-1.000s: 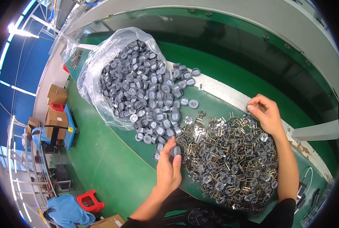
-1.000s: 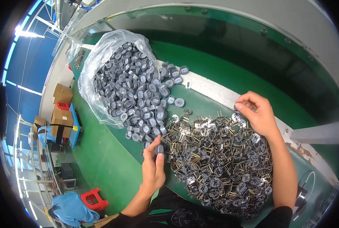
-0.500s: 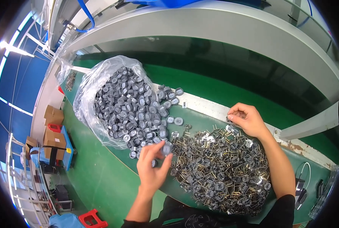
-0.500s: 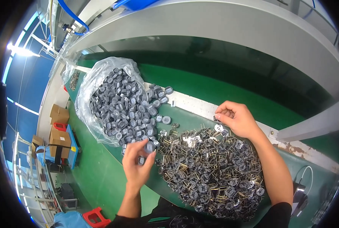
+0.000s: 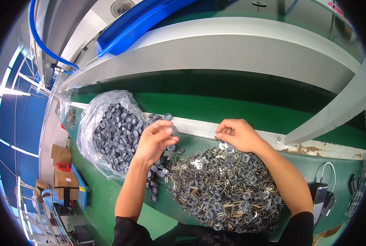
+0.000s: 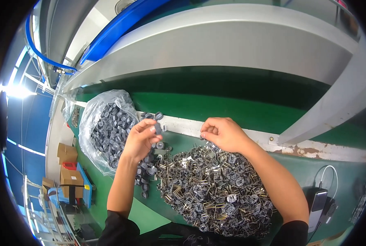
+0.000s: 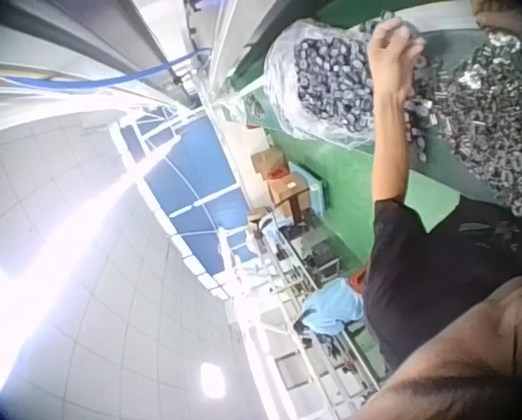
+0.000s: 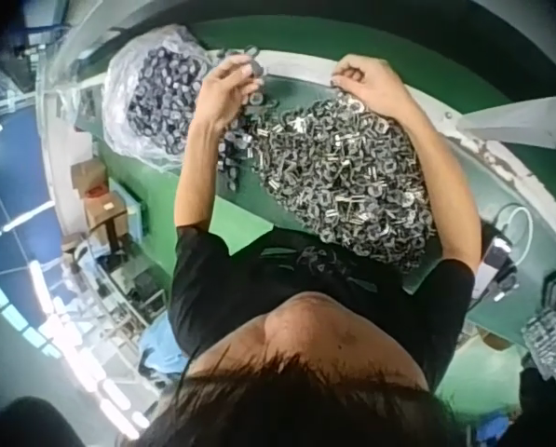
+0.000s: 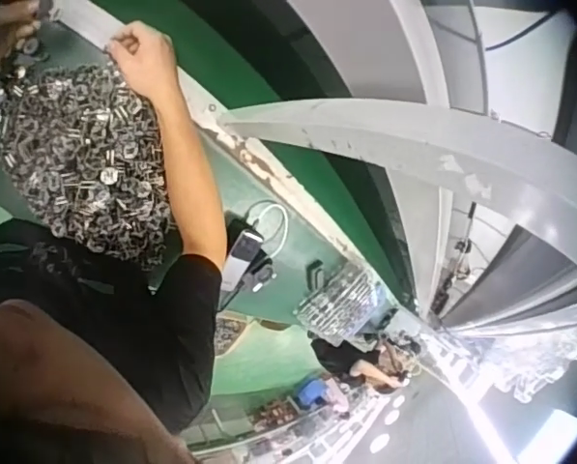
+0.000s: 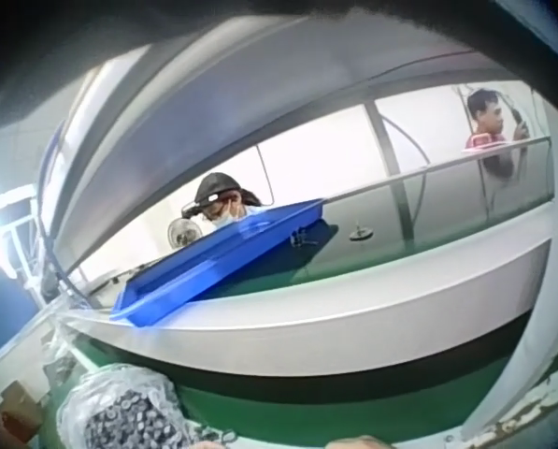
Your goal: The person assembles electronic components into plastic housings by hand. They then empty a tray of electronic components onto the workbench, arrange plastic housings in a line, and assemble components into the housings.
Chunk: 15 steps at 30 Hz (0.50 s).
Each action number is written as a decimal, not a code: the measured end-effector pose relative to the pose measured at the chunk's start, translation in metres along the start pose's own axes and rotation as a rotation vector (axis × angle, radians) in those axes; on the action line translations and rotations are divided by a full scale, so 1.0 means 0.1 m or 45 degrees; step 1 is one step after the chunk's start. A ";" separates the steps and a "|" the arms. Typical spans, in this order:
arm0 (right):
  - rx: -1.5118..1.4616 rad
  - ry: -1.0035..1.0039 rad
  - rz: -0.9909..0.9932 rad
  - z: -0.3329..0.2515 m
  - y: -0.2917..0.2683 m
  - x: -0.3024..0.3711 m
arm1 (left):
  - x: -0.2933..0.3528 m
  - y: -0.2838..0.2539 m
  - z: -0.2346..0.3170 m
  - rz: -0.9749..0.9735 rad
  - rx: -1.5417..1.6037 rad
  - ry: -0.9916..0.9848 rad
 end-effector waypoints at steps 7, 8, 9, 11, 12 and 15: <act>0.048 -0.030 -0.011 -0.03 -0.02 0.03 | -0.26 0.02 0.06 -0.051 0.320 -0.090; 0.046 -0.044 -0.008 -0.01 -0.01 0.02 | -0.28 0.00 0.07 -0.023 0.344 -0.107; 0.047 -0.042 -0.006 0.00 -0.01 0.01 | -0.31 -0.01 0.09 -0.007 0.296 -0.099; 0.051 -0.023 -0.009 0.02 -0.02 0.00 | -0.37 0.08 0.25 -0.006 -0.119 0.003; 0.052 -0.013 -0.010 0.01 -0.02 0.01 | -0.40 0.12 0.37 0.000 -0.536 0.108; 0.059 0.003 -0.007 -0.02 -0.03 -0.03 | -0.51 0.28 0.57 -0.094 -1.413 0.507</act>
Point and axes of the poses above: each hand's wrist, its own x-axis away from the middle knuckle, its own y-axis out of the palm, z = x × y, the point moved 9 cm from there along -x, towards the middle knuckle, and after that the axes turned 1 degree about -z, right-handed, at the moved point
